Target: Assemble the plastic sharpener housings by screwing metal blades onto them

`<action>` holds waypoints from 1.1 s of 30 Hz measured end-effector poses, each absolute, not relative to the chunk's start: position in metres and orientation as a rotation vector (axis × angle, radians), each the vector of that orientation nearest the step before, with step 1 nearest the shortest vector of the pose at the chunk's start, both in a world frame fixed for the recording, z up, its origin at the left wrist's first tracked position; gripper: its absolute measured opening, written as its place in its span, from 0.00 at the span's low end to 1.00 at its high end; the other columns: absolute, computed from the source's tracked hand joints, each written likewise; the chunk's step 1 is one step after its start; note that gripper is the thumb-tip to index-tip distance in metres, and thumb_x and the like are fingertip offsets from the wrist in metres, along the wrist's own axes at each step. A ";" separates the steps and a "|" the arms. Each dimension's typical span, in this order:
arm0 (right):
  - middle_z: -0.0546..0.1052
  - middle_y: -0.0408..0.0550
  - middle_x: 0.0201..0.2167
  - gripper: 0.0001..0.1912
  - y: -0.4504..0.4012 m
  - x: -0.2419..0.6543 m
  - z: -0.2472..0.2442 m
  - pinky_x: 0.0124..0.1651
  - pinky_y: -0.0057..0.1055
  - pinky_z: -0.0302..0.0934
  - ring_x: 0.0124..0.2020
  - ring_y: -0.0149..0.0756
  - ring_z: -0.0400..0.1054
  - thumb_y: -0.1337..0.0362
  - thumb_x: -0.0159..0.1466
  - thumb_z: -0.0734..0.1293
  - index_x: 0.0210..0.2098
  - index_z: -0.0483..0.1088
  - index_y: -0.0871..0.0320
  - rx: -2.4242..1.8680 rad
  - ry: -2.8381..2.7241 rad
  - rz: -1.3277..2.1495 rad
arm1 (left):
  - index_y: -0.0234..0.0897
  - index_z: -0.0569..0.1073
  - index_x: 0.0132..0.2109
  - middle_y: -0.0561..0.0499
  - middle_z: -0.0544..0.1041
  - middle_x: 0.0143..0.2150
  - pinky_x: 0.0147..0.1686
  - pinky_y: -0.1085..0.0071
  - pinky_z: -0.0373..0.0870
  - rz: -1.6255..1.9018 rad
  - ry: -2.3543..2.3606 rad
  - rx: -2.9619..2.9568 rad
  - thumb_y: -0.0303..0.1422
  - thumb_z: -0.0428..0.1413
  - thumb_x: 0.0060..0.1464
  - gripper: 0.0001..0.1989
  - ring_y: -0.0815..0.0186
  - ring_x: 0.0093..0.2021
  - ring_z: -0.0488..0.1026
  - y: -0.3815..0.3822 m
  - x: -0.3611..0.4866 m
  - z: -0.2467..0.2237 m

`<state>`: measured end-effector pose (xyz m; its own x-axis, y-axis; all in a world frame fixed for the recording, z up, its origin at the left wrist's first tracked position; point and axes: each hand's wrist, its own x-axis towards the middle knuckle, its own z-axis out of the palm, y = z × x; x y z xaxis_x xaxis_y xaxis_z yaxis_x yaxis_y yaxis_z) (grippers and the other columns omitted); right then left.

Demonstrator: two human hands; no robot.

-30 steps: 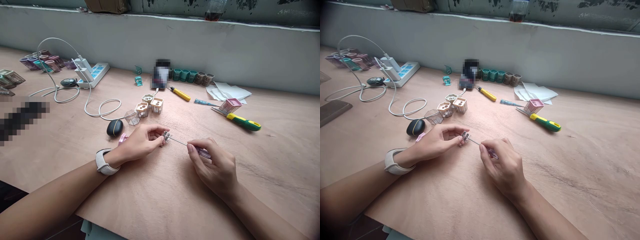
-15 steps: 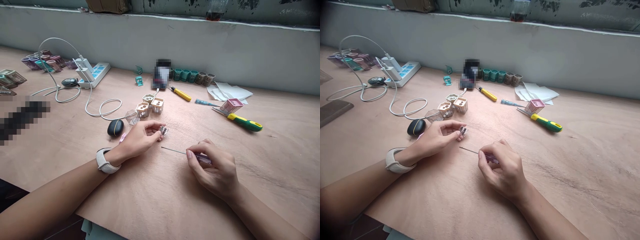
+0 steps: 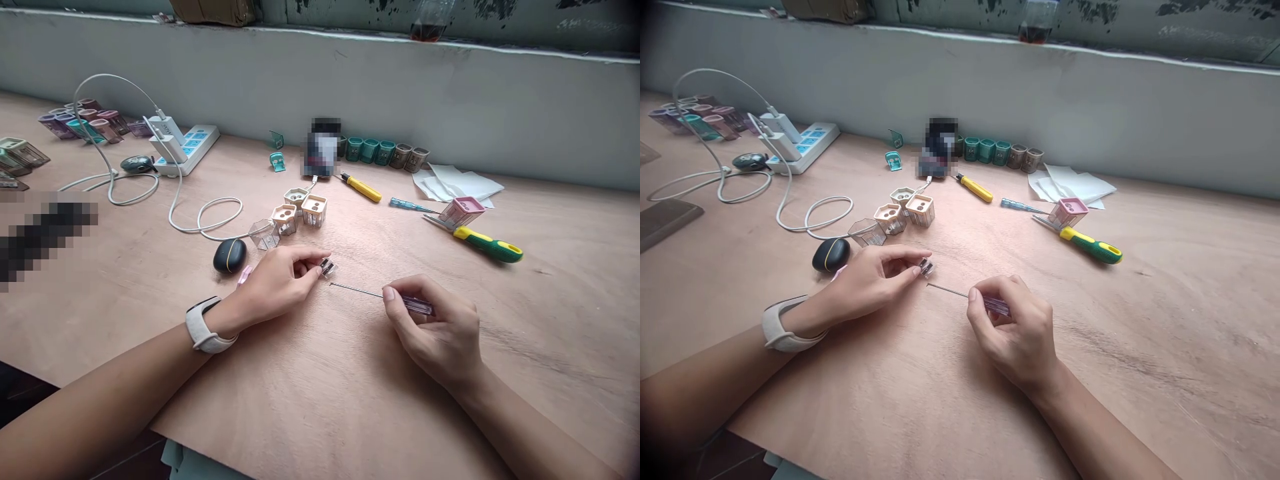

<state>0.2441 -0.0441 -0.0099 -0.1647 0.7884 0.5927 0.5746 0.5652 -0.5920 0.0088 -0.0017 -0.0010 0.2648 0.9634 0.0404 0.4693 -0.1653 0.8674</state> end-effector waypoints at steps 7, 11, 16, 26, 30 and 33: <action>0.72 0.40 0.23 0.06 -0.044 0.244 -0.010 0.23 0.19 0.58 0.22 0.22 0.65 0.71 0.65 0.68 0.30 0.71 0.59 -1.128 -1.835 0.302 | 0.37 0.82 0.48 0.46 0.78 0.47 0.38 0.69 0.74 0.801 1.257 1.920 0.34 0.58 0.63 0.11 0.65 0.41 0.77 0.002 0.004 -0.006; 0.72 0.40 0.23 0.07 -0.044 0.245 -0.008 0.24 0.18 0.60 0.22 0.22 0.66 0.71 0.65 0.68 0.30 0.70 0.59 -1.150 -1.821 0.310 | 0.41 0.83 0.45 0.48 0.77 0.43 0.35 0.70 0.71 0.774 1.314 2.022 0.32 0.58 0.62 0.09 0.67 0.37 0.75 0.002 0.002 -0.006; 0.74 0.40 0.24 0.06 -0.044 0.244 -0.010 0.28 0.20 0.65 0.23 0.24 0.69 0.68 0.66 0.69 0.31 0.71 0.59 -1.201 -1.726 0.441 | 0.38 0.82 0.48 0.49 0.77 0.39 0.33 0.70 0.67 0.799 1.383 2.113 0.29 0.58 0.61 0.10 0.70 0.32 0.71 0.001 0.004 -0.003; 0.70 0.37 0.21 0.07 -0.045 0.245 -0.010 0.19 0.19 0.58 0.17 0.21 0.62 0.68 0.66 0.69 0.31 0.71 0.58 -1.165 -1.665 0.440 | 0.33 0.79 0.39 0.48 0.74 0.38 0.35 0.69 0.67 0.953 1.199 2.219 0.28 0.63 0.55 0.04 0.68 0.34 0.69 -0.006 0.007 0.003; 0.69 0.37 0.21 0.06 -0.045 0.245 -0.011 0.18 0.20 0.57 0.16 0.21 0.61 0.68 0.66 0.69 0.31 0.71 0.59 -1.161 -1.666 0.447 | 0.34 0.79 0.38 0.48 0.75 0.39 0.34 0.71 0.68 0.986 1.136 2.200 0.25 0.62 0.56 0.02 0.67 0.37 0.72 -0.005 0.007 0.000; 0.69 0.38 0.21 0.06 -0.045 0.245 -0.012 0.18 0.20 0.57 0.16 0.21 0.62 0.68 0.66 0.69 0.31 0.71 0.59 -1.163 -1.654 0.457 | 0.34 0.80 0.38 0.48 0.75 0.40 0.35 0.71 0.69 0.999 1.113 2.206 0.24 0.62 0.57 0.02 0.67 0.39 0.73 -0.004 0.007 -0.001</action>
<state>0.2453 -0.0452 -0.0116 -0.0153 0.8564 0.5160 0.4698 0.4618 -0.7524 0.0070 -0.0042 -0.0006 0.4055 0.8245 0.3947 0.4807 -0.5596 0.6751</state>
